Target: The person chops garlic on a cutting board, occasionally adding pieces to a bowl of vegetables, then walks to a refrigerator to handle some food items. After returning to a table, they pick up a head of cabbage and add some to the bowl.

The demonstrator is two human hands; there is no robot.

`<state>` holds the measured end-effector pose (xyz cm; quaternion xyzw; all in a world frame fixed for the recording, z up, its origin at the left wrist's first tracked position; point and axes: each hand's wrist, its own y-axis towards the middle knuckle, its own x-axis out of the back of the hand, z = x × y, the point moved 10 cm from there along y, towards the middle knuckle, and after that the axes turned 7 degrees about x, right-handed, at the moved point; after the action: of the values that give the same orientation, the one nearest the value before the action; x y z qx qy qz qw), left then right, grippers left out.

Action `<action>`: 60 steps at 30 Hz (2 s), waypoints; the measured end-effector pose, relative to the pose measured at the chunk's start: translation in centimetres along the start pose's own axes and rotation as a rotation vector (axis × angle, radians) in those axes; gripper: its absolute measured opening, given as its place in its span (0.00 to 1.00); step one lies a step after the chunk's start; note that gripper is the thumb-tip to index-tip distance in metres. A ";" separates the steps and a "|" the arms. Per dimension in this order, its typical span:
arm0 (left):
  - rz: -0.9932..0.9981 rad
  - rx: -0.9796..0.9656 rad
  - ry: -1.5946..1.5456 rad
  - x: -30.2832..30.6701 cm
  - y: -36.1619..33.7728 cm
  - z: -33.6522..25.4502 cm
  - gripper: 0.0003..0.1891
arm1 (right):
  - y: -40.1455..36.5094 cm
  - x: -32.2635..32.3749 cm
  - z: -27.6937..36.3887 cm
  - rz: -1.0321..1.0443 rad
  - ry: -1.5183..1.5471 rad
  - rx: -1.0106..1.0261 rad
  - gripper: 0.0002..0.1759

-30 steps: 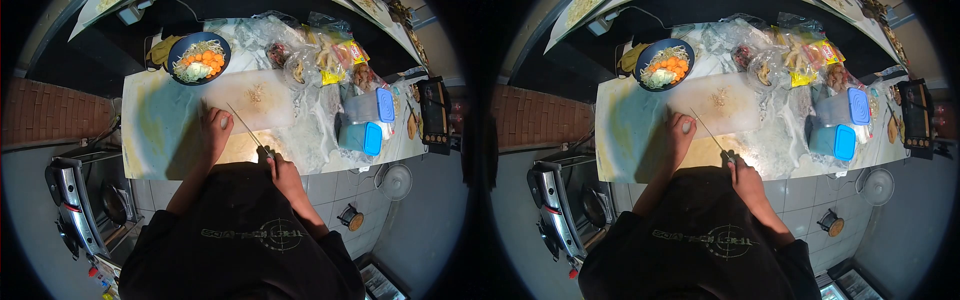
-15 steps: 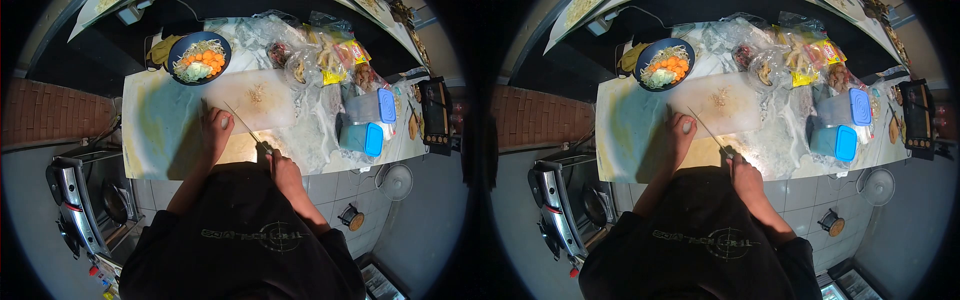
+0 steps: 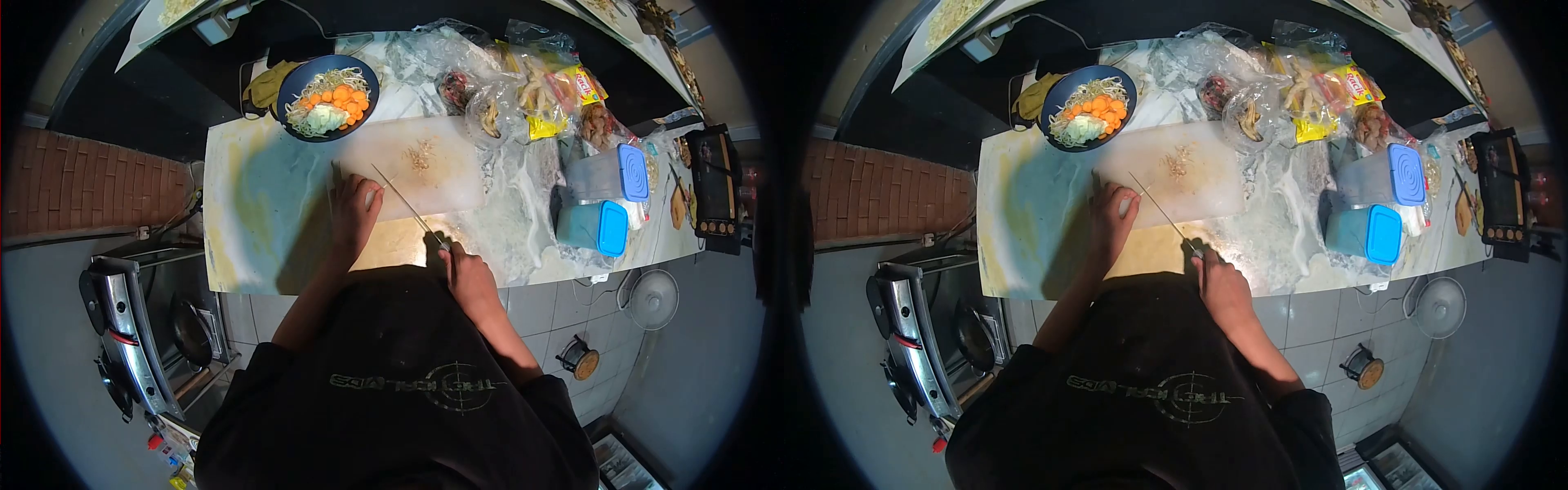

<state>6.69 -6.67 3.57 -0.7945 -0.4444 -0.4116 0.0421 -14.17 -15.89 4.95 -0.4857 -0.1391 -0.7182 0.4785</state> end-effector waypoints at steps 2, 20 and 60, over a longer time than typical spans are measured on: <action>-0.004 -0.012 0.037 -0.2 0.0 0.2 0.08 | 0.0 0.0 -0.1 -0.008 0.007 0.011 0.18; -0.190 -0.014 0.052 9.5 10.2 3.8 0.03 | -0.9 2.8 -2.1 -0.124 0.228 -0.068 0.18; 0.088 -0.118 0.417 5.9 22.0 12.5 0.06 | -0.6 2.3 -1.7 -0.075 0.292 -0.046 0.15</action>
<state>32.26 -10.50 5.96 -0.7121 -0.3661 -0.5899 0.1046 -15.83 -17.99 6.13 -0.3815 -0.0697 -0.8015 0.4551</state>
